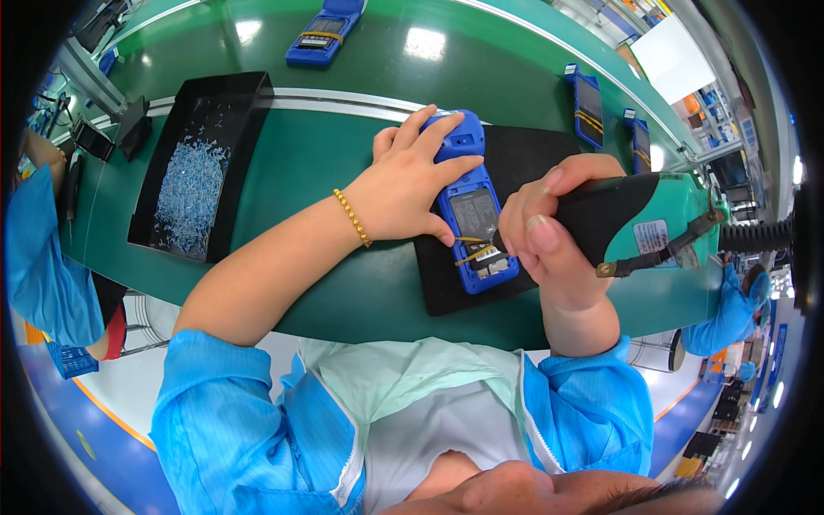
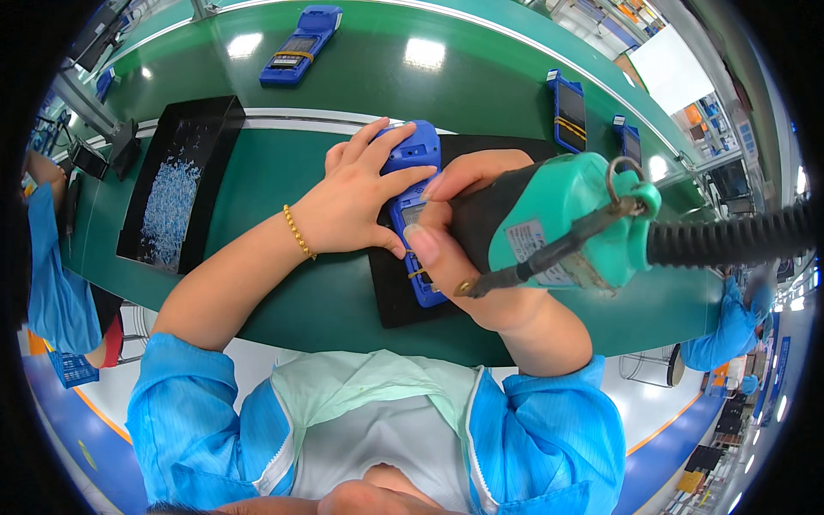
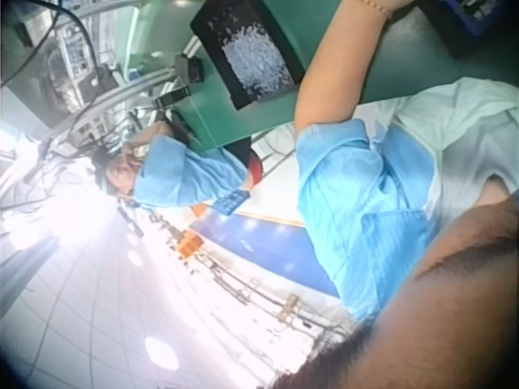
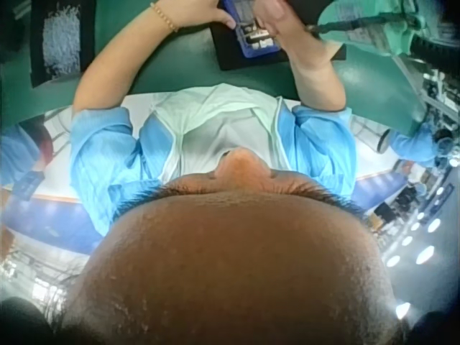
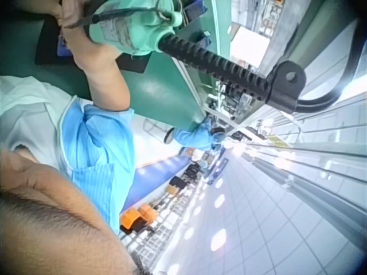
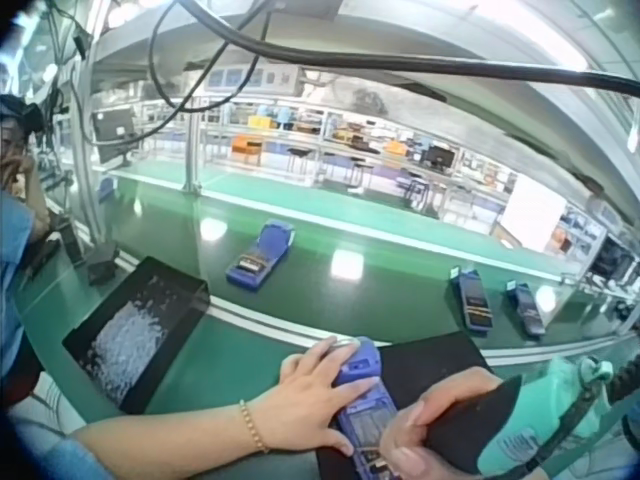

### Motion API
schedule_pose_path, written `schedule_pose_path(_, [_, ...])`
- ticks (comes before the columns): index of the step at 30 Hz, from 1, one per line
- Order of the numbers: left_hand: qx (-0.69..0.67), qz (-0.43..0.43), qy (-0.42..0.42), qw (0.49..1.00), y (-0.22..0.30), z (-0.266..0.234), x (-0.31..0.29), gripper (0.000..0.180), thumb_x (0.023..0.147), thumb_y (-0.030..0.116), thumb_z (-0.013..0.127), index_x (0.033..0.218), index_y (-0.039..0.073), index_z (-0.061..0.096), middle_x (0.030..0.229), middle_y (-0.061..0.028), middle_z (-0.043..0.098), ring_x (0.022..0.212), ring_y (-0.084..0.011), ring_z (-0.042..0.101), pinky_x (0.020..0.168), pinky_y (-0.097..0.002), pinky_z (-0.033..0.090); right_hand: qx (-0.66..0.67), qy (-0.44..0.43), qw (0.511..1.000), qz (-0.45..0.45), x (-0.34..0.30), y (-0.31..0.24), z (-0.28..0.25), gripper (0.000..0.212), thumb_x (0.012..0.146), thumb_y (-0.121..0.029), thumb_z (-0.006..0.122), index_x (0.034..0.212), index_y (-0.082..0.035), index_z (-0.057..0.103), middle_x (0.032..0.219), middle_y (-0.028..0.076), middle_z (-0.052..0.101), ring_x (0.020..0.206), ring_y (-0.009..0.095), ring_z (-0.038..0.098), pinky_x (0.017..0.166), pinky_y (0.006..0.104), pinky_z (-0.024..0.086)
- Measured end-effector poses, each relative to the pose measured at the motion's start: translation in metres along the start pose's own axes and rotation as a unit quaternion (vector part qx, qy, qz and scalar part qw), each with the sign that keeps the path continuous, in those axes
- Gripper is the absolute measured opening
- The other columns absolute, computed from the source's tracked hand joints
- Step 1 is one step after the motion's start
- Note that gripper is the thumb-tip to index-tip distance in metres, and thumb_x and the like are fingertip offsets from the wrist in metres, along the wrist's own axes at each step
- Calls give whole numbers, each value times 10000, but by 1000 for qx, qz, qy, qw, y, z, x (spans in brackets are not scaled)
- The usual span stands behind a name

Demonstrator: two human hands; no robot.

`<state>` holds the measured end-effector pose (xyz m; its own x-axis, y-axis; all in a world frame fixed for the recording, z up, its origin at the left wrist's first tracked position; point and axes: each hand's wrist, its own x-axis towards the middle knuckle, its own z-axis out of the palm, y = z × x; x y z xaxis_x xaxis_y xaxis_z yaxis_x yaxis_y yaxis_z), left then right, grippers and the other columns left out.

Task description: Using an electric screwdriver to fasten screws onto electronic handheld devices on an assembly line.

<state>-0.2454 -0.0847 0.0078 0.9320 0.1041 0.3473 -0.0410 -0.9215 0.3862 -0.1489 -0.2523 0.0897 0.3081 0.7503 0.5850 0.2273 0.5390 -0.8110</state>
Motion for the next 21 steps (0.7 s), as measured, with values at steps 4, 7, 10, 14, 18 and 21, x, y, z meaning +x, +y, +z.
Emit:
schedule_pose_path(4, [-4,4,5,1000,-1,1,1,930,536,413,939,1383,242,594,1602,-174,280,1484,-438,206,1102,-594,271,-23,-33,999,-9,1,-2,1,342,904,-60,696,1133,-20,446,630,25,495,467,102,474,469,277,419])
schedule_pose_path(7, [0,5,10,1000,-3,3,0,873,579,395,909,1380,245,595,1599,-179,284,1481,-441,210,1093,-594,278,3,-57,997,52,0,-12,2,366,837,21,729,1120,-9,499,688,33,576,597,83,534,567,231,417])
schedule_pose_path(10, [11,8,11,1000,-5,4,2,811,638,381,866,1389,262,584,1599,-177,288,1481,-437,219,1089,-598,287,-14,-43,997,60,1,-14,4,342,830,30,733,1100,-20,529,686,24,574,599,77,533,568,228,412])
schedule_pose_path(14, [12,7,7,1000,-4,3,1,807,640,392,862,1388,270,584,1601,-177,281,1481,-441,213,1090,-600,285,-26,-37,998,52,0,-15,6,348,812,38,753,1088,-32,553,705,27,590,595,80,541,581,222,422])
schedule_pose_path(18, [-4,3,7,1000,-2,2,2,931,531,416,943,1377,232,601,1612,-179,257,1489,-445,179,1098,-588,271,67,-58,994,59,5,-7,1,358,797,50,762,1085,-23,563,739,39,613,610,84,568,595,222,445])
schedule_pose_path(21, [-14,-2,-3,1000,-1,0,1,933,530,417,943,1379,232,600,1613,-179,254,1491,-445,174,1103,-594,268,115,-87,989,30,8,-1,-4,365,783,64,767,1082,15,564,796,68,633,627,91,599,610,224,478])
